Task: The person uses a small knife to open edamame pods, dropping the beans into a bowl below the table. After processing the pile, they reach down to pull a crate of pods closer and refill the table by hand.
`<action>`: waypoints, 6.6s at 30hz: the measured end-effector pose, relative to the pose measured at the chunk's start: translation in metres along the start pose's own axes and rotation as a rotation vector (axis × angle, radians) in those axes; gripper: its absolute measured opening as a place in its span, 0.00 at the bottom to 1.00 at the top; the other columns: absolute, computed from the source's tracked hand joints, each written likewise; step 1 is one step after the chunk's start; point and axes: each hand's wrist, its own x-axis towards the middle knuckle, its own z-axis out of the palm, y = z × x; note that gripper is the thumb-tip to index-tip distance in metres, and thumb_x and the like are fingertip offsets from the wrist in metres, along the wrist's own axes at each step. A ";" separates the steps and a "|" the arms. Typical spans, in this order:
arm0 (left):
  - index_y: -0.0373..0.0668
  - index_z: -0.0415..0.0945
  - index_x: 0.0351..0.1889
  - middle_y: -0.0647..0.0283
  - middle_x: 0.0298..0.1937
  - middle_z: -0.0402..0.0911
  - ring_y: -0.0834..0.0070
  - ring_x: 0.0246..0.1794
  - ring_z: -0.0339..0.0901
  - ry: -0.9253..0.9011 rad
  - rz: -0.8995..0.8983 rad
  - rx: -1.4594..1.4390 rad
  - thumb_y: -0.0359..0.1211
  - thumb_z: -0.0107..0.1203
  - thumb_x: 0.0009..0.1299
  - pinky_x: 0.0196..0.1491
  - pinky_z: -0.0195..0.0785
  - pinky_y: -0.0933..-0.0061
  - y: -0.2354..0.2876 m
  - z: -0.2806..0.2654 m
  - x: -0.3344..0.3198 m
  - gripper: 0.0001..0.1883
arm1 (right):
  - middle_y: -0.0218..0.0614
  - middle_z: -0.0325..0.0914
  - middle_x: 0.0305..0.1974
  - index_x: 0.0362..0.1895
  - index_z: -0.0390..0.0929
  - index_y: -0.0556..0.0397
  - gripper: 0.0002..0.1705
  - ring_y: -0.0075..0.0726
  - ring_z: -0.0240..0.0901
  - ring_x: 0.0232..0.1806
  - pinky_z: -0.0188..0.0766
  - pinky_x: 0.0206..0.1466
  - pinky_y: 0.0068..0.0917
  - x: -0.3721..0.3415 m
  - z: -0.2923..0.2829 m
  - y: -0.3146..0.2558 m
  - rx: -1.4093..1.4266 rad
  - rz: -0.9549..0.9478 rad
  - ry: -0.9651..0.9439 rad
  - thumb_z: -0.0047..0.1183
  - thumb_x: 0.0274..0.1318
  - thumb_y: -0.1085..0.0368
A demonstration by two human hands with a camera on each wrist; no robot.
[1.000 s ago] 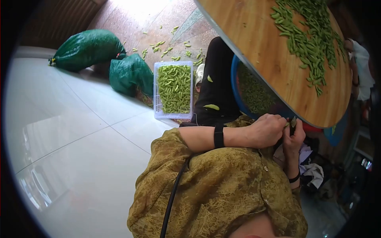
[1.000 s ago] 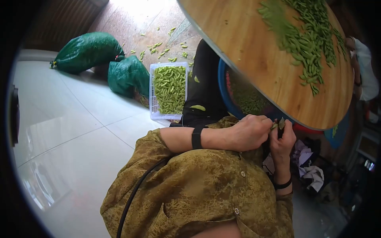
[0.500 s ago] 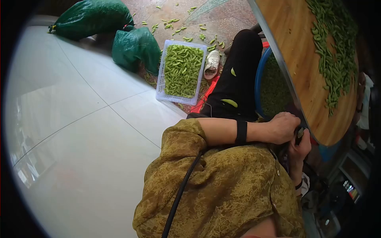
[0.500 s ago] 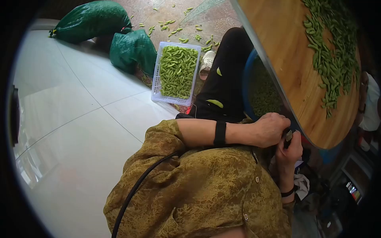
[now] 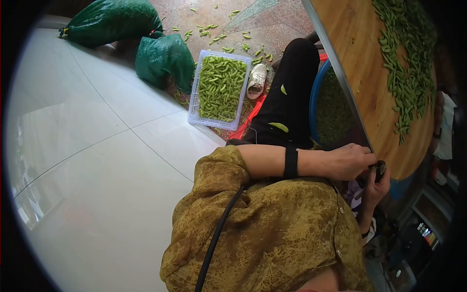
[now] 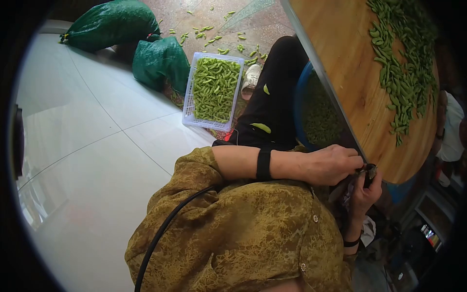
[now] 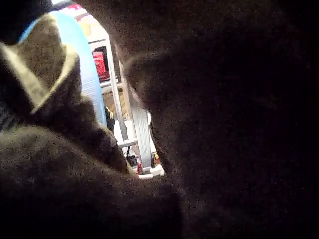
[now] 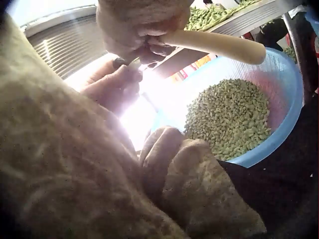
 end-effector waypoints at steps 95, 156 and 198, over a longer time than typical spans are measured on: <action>0.37 0.46 0.71 0.48 0.45 0.74 0.65 0.25 0.78 2.151 -1.430 -0.327 0.19 0.39 0.64 0.24 0.72 0.70 -0.342 -0.264 -0.468 0.34 | 0.47 0.76 0.48 0.53 0.72 0.63 0.19 0.39 0.73 0.51 0.70 0.54 0.31 0.286 0.151 -0.093 -0.815 -1.016 0.012 0.49 0.64 0.61; 0.38 0.73 0.38 0.52 0.36 0.75 0.52 0.36 0.76 -0.170 -0.171 0.518 0.29 0.56 0.63 0.36 0.71 0.58 -0.057 -0.133 0.009 0.08 | 0.51 0.74 0.41 0.55 0.66 0.63 0.20 0.54 0.72 0.35 0.69 0.38 0.34 0.117 -0.076 -0.076 -0.372 -0.384 0.107 0.48 0.58 0.73; 0.40 0.67 0.33 0.54 0.35 0.69 0.54 0.38 0.73 -0.547 0.090 1.047 0.27 0.52 0.63 0.37 0.70 0.60 -0.047 -0.022 0.214 0.05 | 0.24 0.66 0.27 0.64 0.60 0.56 0.22 0.12 0.57 0.18 0.55 0.19 0.12 0.113 -0.076 0.076 1.074 0.325 -0.412 0.40 0.66 0.67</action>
